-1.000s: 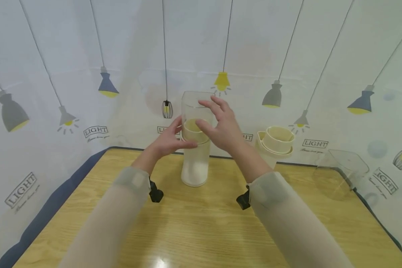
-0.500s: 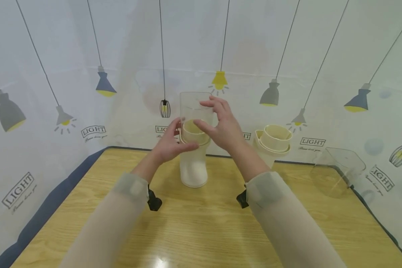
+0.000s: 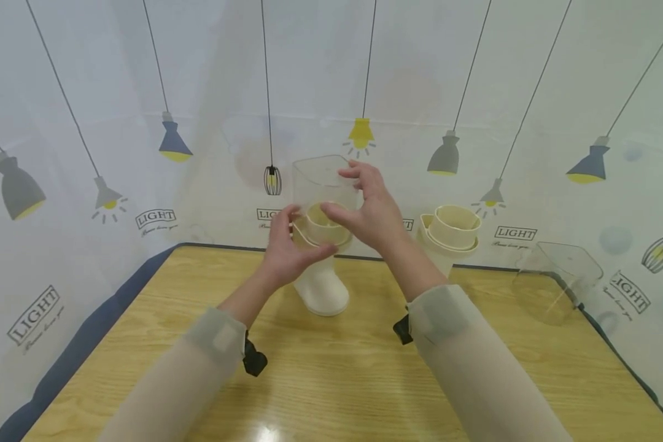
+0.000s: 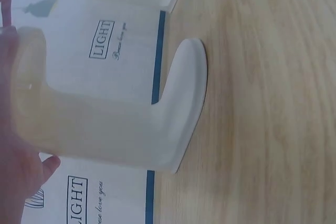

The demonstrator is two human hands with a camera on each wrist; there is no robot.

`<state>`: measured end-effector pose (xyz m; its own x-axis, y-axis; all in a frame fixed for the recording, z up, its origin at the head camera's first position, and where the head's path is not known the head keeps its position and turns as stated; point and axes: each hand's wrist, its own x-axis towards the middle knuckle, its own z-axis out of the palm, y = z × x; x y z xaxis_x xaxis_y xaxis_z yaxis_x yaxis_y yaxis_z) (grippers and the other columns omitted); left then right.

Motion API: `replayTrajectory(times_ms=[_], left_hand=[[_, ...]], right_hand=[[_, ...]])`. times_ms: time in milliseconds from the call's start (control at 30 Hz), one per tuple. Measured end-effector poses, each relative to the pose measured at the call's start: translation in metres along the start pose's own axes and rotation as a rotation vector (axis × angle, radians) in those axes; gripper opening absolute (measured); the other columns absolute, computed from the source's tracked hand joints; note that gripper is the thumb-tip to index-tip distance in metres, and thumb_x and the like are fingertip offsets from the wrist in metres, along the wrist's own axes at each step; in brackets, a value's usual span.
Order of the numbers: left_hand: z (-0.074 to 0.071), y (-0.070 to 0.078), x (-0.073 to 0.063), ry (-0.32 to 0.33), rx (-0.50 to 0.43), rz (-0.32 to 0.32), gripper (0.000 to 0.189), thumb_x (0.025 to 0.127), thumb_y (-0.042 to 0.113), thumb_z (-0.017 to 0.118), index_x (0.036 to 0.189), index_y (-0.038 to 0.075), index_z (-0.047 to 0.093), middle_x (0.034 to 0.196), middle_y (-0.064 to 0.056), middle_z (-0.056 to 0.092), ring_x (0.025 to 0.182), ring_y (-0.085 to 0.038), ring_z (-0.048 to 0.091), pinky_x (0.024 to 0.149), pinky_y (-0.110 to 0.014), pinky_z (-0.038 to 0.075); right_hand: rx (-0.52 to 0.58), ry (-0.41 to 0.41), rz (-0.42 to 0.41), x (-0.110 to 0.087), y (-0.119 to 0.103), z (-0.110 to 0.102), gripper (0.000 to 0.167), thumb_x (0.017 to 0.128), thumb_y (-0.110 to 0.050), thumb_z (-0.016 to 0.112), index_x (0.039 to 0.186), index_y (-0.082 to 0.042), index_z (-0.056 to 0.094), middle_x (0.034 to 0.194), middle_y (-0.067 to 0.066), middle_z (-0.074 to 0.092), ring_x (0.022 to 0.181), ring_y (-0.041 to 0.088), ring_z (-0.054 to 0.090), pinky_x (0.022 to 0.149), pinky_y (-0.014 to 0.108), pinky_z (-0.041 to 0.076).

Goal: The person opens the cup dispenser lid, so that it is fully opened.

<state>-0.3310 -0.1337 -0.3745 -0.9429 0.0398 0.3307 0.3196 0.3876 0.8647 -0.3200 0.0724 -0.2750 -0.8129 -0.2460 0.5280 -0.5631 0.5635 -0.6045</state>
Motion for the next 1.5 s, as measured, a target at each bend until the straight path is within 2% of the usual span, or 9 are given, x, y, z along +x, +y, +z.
replayTrajectory(times_ms=[200, 467, 700, 833, 1000, 1067, 1333, 1500], left_hand=[[0.009, 0.004, -0.008, 0.079, -0.004, 0.002, 0.12, 0.072, 0.051, 0.102, 0.165, 0.018, 0.033, 0.157, -0.012, 0.041, 0.134, -0.028, 0.046, 0.111, -0.05, 0.05], [0.018, 0.006, -0.017, 0.158, 0.011, 0.021, 0.12, 0.07, 0.055, 0.103, 0.161, 0.014, 0.036, 0.15, -0.014, 0.043, 0.133, -0.027, 0.047, 0.114, -0.05, 0.049], [0.028, 0.009, -0.025, 0.234, 0.032, 0.037, 0.122, 0.069, 0.055, 0.103, 0.162, 0.013, 0.036, 0.149, -0.015, 0.043, 0.133, -0.028, 0.045, 0.116, -0.051, 0.046], [0.031, 0.008, -0.029, 0.223, 0.015, 0.048, 0.122, 0.072, 0.053, 0.102, 0.162, 0.011, 0.032, 0.154, -0.016, 0.039, 0.138, -0.03, 0.042, 0.12, -0.055, 0.043], [0.03, 0.004, -0.026, 0.145, -0.123, 0.052, 0.115, 0.076, 0.042, 0.101, 0.158, 0.015, 0.025, 0.157, -0.014, 0.04, 0.143, -0.03, 0.047, 0.124, -0.054, 0.042], [0.029, 0.003, -0.024, 0.128, -0.152, 0.048, 0.113, 0.076, 0.04, 0.102, 0.156, 0.018, 0.025, 0.156, -0.014, 0.043, 0.142, -0.031, 0.051, 0.123, -0.054, 0.043], [0.033, 0.005, -0.015, 0.148, -0.128, 0.026, 0.126, 0.068, 0.051, 0.105, 0.162, 0.02, 0.026, 0.167, -0.014, 0.041, 0.15, -0.032, 0.048, 0.127, -0.057, 0.04], [0.038, 0.008, -0.012, 0.18, -0.143, 0.012, 0.129, 0.065, 0.045, 0.107, 0.163, 0.018, 0.027, 0.166, -0.016, 0.041, 0.15, -0.034, 0.048, 0.127, -0.054, 0.041]], right_hand=[[0.056, 0.01, 0.018, 0.0, 0.004, 0.003, 0.075, 0.093, -0.036, 0.087, 0.154, -0.019, 0.049, 0.175, -0.003, 0.038, 0.146, 0.034, 0.057, 0.118, 0.06, 0.051], [0.135, 0.026, 0.016, 0.0, 0.005, 0.006, 0.079, 0.091, -0.03, 0.089, 0.154, -0.014, 0.044, 0.176, 0.002, 0.038, 0.144, 0.041, 0.059, 0.119, 0.065, 0.049], [0.204, 0.034, 0.026, -0.002, 0.007, 0.012, 0.083, 0.09, -0.027, 0.088, 0.156, -0.015, 0.039, 0.18, -0.003, 0.029, 0.146, 0.043, 0.055, 0.119, 0.064, 0.048], [0.232, 0.04, 0.076, -0.004, 0.006, 0.019, 0.092, 0.087, -0.032, 0.093, 0.156, -0.017, 0.034, 0.181, -0.003, 0.026, 0.149, 0.041, 0.053, 0.118, 0.063, 0.05], [0.246, 0.035, 0.15, -0.004, 0.003, 0.025, 0.097, 0.085, -0.039, 0.095, 0.155, -0.022, 0.031, 0.175, 0.003, 0.034, 0.151, 0.039, 0.054, 0.115, 0.063, 0.053], [0.246, 0.037, 0.159, -0.004, 0.002, 0.027, 0.096, 0.085, -0.04, 0.095, 0.154, -0.022, 0.03, 0.173, 0.005, 0.037, 0.151, 0.039, 0.054, 0.115, 0.062, 0.053], [0.232, 0.1, 0.155, -0.002, -0.002, 0.035, 0.095, 0.084, -0.044, 0.096, 0.149, -0.019, 0.03, 0.167, 0.006, 0.045, 0.145, 0.038, 0.059, 0.115, 0.058, 0.055], [0.261, 0.164, 0.15, 0.0, -0.004, 0.039, 0.091, 0.085, -0.042, 0.094, 0.147, -0.019, 0.032, 0.162, 0.007, 0.049, 0.143, 0.041, 0.06, 0.114, 0.058, 0.055]])
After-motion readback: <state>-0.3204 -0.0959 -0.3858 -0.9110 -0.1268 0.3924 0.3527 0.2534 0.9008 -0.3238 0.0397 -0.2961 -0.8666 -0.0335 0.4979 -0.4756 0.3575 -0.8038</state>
